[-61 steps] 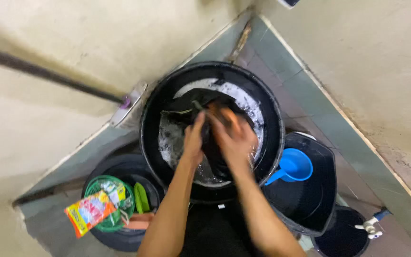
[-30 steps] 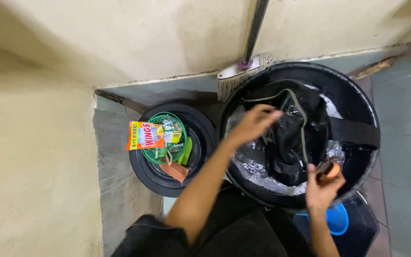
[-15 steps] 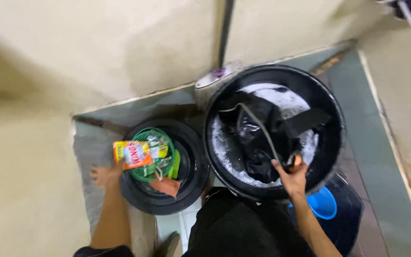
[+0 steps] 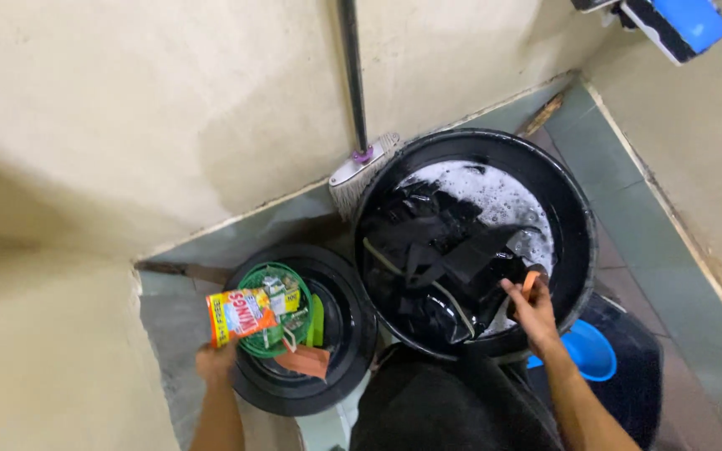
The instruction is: The person cleans a black bag and a pink bag by hand using a brush and detergent in a bucket of soapy water. They scrub the exterior of the black bag first, then clean the pink bag, and finally lift the black bag from the water.
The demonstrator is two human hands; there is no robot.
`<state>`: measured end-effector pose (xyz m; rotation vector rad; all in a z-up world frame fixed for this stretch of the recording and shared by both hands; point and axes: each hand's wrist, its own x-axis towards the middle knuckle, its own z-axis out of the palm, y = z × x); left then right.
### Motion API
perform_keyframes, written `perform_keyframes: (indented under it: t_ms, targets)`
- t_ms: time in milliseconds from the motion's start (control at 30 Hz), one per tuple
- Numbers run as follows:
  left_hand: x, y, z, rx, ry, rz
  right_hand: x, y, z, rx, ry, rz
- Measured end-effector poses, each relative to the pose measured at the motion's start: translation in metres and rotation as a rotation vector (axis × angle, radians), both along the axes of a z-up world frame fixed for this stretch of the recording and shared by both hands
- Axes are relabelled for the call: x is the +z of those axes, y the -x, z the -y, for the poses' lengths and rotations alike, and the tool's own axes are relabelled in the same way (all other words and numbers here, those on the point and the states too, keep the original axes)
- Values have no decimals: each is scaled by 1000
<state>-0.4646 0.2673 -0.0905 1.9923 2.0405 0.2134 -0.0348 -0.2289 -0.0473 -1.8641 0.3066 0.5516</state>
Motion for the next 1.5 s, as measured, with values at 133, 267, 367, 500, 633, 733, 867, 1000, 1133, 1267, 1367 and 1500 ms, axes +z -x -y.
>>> perform_keyframes:
  t_ms: [133,267,367,500,633,733,867,1000,1133,1267,1367,1500]
  targets:
    - [-15,7,14,38,-54,188,-12,-2,17,115,128,-8]
    - [0,-7,3,-173,-70,154,-40,-9,41,246,232,210]
    - [49,-37,12,-436,-133,318,-48,-15,52,240,290,144]
    - [154,-92,39,-596,-99,540,-54,-12,52,320,394,352]
    - [247,-153,69,-856,-68,689,-40,2,25,176,239,313]
    - [296,-205,93,-1016,182,849,-2,15,-11,16,103,278]
    - [336,-277,133,-1213,504,964,72,16,-67,-7,-691,-42]
    - [349,-358,172,-1474,552,989,143,5,-87,219,-1596,-224]
    - [342,-426,198,-1532,487,853,177,-37,-68,-45,-1441,-111]
    - [324,-452,202,-1559,397,877,200,-75,-33,-51,-1047,141]
    - [313,-450,199,-1446,506,774,222,-88,-22,16,-736,436]
    - [307,-438,193,-1413,448,867,270,-87,-37,204,-350,787]
